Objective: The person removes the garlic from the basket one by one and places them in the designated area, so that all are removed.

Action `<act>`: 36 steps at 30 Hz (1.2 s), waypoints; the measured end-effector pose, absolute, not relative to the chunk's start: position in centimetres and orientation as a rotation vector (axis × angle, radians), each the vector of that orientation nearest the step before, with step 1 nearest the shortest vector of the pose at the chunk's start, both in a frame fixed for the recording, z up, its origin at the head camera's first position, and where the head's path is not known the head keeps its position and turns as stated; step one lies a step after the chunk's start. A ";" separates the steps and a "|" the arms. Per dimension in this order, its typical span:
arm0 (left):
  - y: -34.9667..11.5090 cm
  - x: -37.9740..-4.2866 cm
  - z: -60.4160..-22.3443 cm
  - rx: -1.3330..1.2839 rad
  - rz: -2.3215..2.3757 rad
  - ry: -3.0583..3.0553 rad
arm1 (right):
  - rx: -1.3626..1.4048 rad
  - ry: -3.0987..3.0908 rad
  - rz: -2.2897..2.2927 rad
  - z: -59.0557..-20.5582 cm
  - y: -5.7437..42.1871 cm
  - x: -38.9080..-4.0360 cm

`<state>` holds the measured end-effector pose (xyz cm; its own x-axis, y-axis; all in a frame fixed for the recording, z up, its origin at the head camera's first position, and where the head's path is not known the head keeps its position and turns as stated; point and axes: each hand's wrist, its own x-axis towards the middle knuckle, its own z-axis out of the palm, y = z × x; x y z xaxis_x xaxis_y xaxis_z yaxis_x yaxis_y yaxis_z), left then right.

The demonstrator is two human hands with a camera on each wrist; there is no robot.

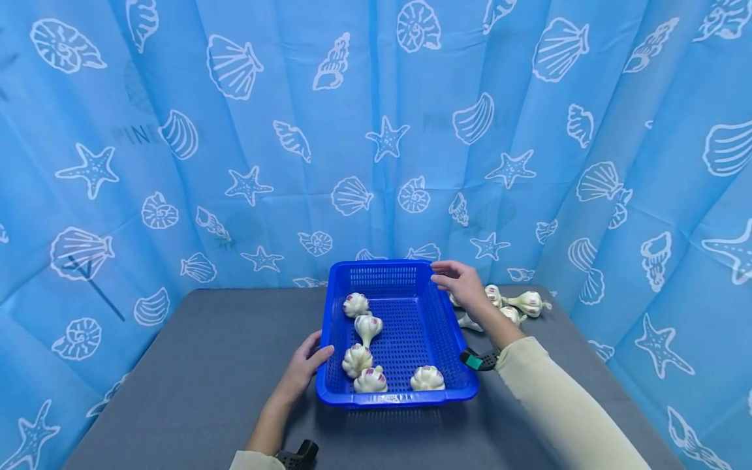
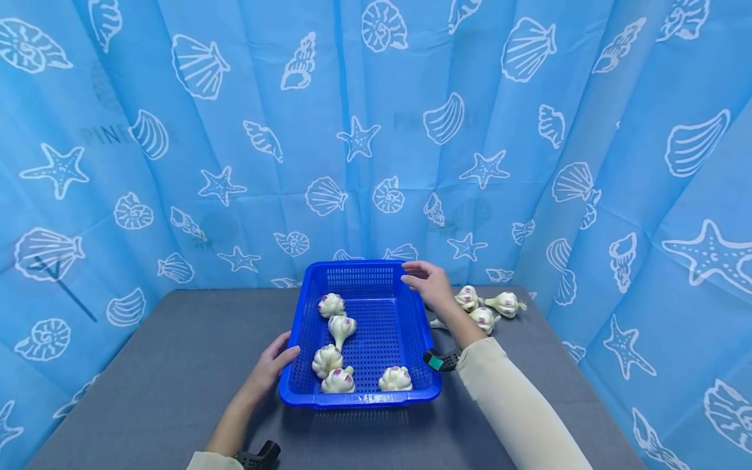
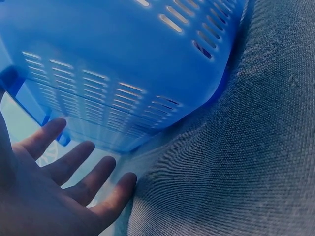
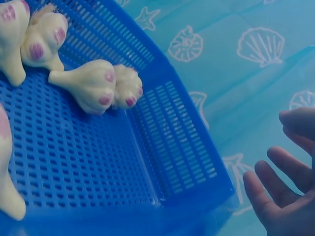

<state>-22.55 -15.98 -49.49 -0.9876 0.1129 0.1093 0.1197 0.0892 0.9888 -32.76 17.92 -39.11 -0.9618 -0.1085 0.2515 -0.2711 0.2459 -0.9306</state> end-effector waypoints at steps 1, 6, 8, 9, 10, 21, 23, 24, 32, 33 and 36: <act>-16.0 -22.6 -49.5 -0.251 -2.103 -2.312 | 0.365 -2.390 1.810 -39.1 17.6 -32.9; -16.0 -22.6 -49.4 -0.237 -2.097 -2.318 | 0.407 -2.482 1.765 -39.2 16.0 -33.3; -16.0 -22.6 -49.4 -0.223 -2.095 -2.328 | 0.438 -2.510 1.757 -39.3 15.5 -33.4; -15.9 -22.6 -49.4 -0.220 -2.093 -2.333 | 0.447 -2.525 1.756 -39.5 15.3 -33.5; -15.9 -22.6 -49.4 -0.223 -2.092 -2.335 | 0.454 -2.539 1.764 -39.6 15.0 -33.6; -16.0 -22.8 -49.5 -0.228 -2.106 -2.313 | 0.604 -2.739 1.690 -40.8 12.1 -33.6; -16.0 -22.7 -49.5 -0.226 -2.101 -2.322 | 0.635 -2.780 1.673 -40.8 11.5 -33.5; -15.9 -22.7 -49.5 -0.224 -2.100 -2.325 | 0.648 -2.806 1.662 -40.8 11.2 -33.4; -16.0 -22.6 -49.4 -0.230 -2.105 -2.312 | 0.827 -2.935 1.584 -41.1 9.0 -33.3; -16.0 -22.6 -49.5 -0.235 -2.103 -2.311 | 0.851 -2.943 1.576 -41.2 8.7 -33.3; -16.1 -22.7 -49.6 -0.233 -2.101 -2.311 | 0.901 -2.987 1.556 -41.7 8.1 -33.2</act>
<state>-22.71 -16.10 -49.56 -0.9889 0.1029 0.1071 0.1164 0.0890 0.9892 -33.24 8.12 -41.65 -0.8115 -0.5806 -0.0660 -0.2788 0.4839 -0.8295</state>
